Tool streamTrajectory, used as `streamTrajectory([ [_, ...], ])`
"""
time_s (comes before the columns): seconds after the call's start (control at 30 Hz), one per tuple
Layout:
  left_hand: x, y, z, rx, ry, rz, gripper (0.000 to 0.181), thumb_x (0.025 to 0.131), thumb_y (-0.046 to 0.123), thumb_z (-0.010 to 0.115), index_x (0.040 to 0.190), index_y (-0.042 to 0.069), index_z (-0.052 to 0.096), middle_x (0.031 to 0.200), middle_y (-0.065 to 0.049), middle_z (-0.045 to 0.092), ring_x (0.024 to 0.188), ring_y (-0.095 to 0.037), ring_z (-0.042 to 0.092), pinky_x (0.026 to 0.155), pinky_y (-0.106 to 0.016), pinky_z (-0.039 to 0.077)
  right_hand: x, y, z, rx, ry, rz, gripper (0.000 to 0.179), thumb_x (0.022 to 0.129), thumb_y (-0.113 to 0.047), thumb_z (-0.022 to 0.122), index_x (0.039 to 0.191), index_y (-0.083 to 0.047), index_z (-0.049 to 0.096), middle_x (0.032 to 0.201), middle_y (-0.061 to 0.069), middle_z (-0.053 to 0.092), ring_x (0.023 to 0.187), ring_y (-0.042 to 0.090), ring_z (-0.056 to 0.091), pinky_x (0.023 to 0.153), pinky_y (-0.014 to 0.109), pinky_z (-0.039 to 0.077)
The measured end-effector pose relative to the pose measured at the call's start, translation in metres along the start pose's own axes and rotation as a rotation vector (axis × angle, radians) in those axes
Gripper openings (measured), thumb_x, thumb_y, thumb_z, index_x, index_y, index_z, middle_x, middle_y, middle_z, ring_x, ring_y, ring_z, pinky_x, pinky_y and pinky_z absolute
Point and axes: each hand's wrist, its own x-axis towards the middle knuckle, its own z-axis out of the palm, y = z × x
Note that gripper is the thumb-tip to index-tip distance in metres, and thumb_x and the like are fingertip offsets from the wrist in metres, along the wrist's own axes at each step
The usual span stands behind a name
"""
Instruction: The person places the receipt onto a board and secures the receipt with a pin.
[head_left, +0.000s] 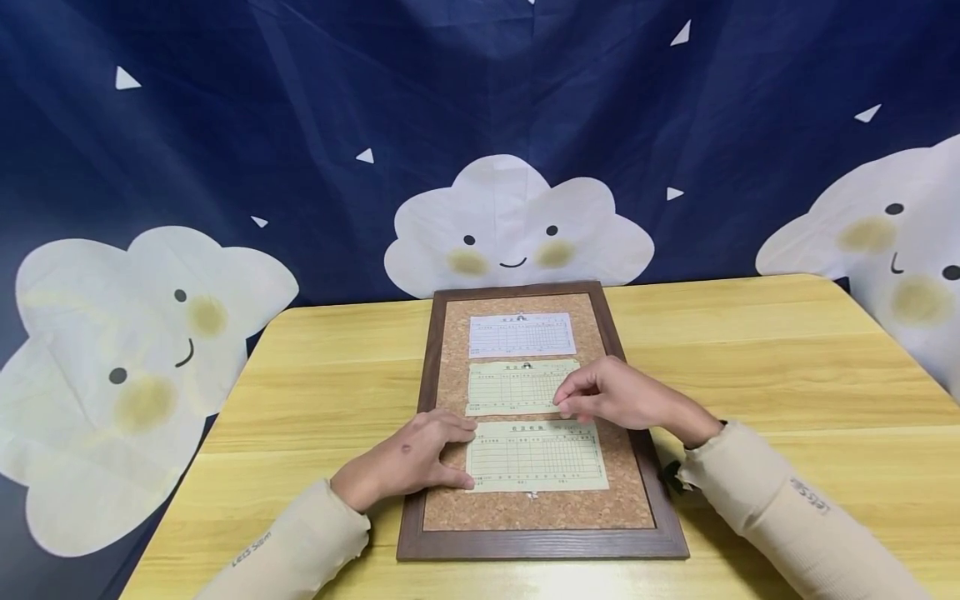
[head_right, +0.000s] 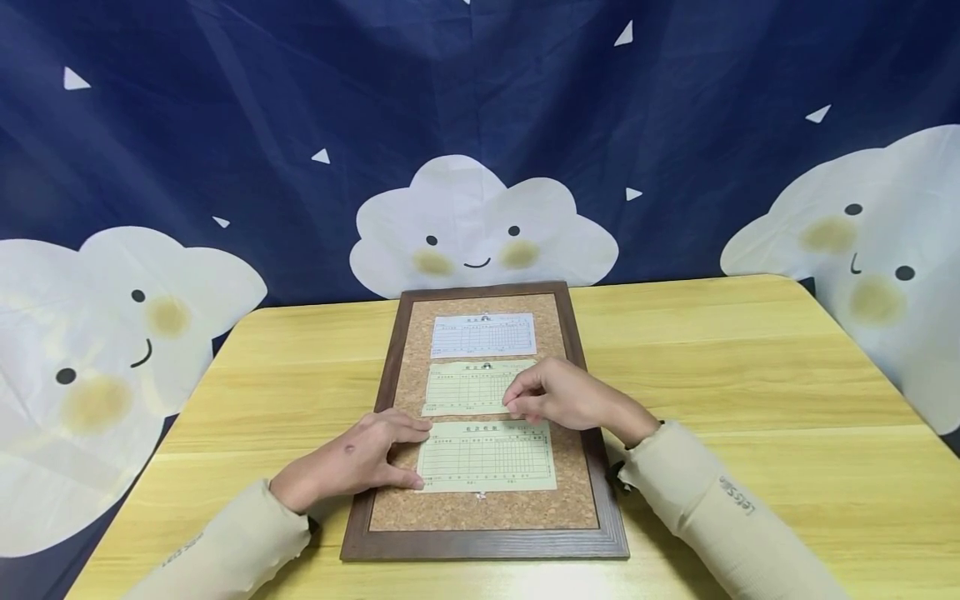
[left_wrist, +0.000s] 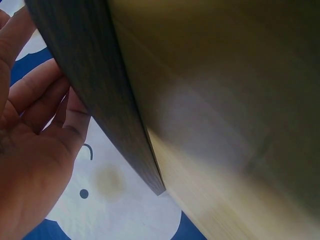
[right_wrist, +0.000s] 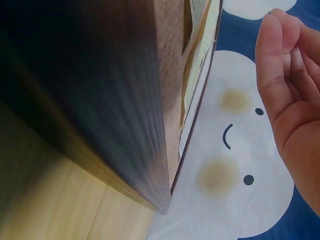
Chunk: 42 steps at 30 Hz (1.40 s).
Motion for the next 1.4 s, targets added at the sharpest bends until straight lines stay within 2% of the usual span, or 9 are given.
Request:
streamTrajectory([
  [0.2, 0.0, 0.0, 0.0, 0.005, 0.002, -0.001, 0.056, 0.081, 0.03, 0.084, 0.121, -0.005, 0.068, 0.134, -0.015, 0.062, 0.126, -0.031, 0.054, 0.106, -0.045, 0.044, 0.004, -0.002, 0.002, 0.014, -0.021, 0.002, 0.009, 0.094, -0.008, 0.069, 0.094, -0.001, 0.075, 0.074, 0.006, 0.068, 0.063, 0.017, 0.061, 0.061, 0.023, 0.049],
  [0.43, 0.001, 0.0, 0.0, 0.009, 0.005, 0.001, 0.056, 0.081, 0.031, 0.085, 0.121, -0.005, 0.068, 0.133, -0.015, 0.062, 0.125, -0.03, 0.055, 0.106, -0.045, 0.044, 0.007, -0.003, 0.004, 0.073, -0.051, 0.008, 0.01, 0.094, -0.004, 0.067, 0.095, 0.003, 0.074, 0.084, 0.01, 0.071, 0.067, 0.015, 0.063, 0.065, 0.034, 0.058],
  [1.1, 0.001, 0.001, -0.001, 0.013, -0.005, -0.011, 0.057, 0.081, 0.031, 0.084, 0.122, -0.005, 0.068, 0.134, -0.014, 0.062, 0.126, -0.031, 0.054, 0.107, -0.046, 0.043, 0.016, -0.001, 0.008, 0.194, -0.119, 0.041, 0.012, 0.096, 0.0, 0.063, 0.096, 0.008, 0.072, 0.083, 0.016, 0.069, 0.066, 0.013, 0.06, 0.065, 0.029, 0.058],
  [1.4, 0.001, 0.001, -0.001, 0.017, -0.001, 0.002, 0.056, 0.081, 0.03, 0.085, 0.121, -0.005, 0.068, 0.133, -0.014, 0.062, 0.125, -0.031, 0.054, 0.107, -0.046, 0.043, 0.02, -0.003, 0.011, 0.234, -0.146, 0.07, 0.013, 0.097, 0.001, 0.061, 0.099, 0.01, 0.071, 0.086, 0.017, 0.07, 0.067, 0.015, 0.061, 0.067, 0.038, 0.06],
])
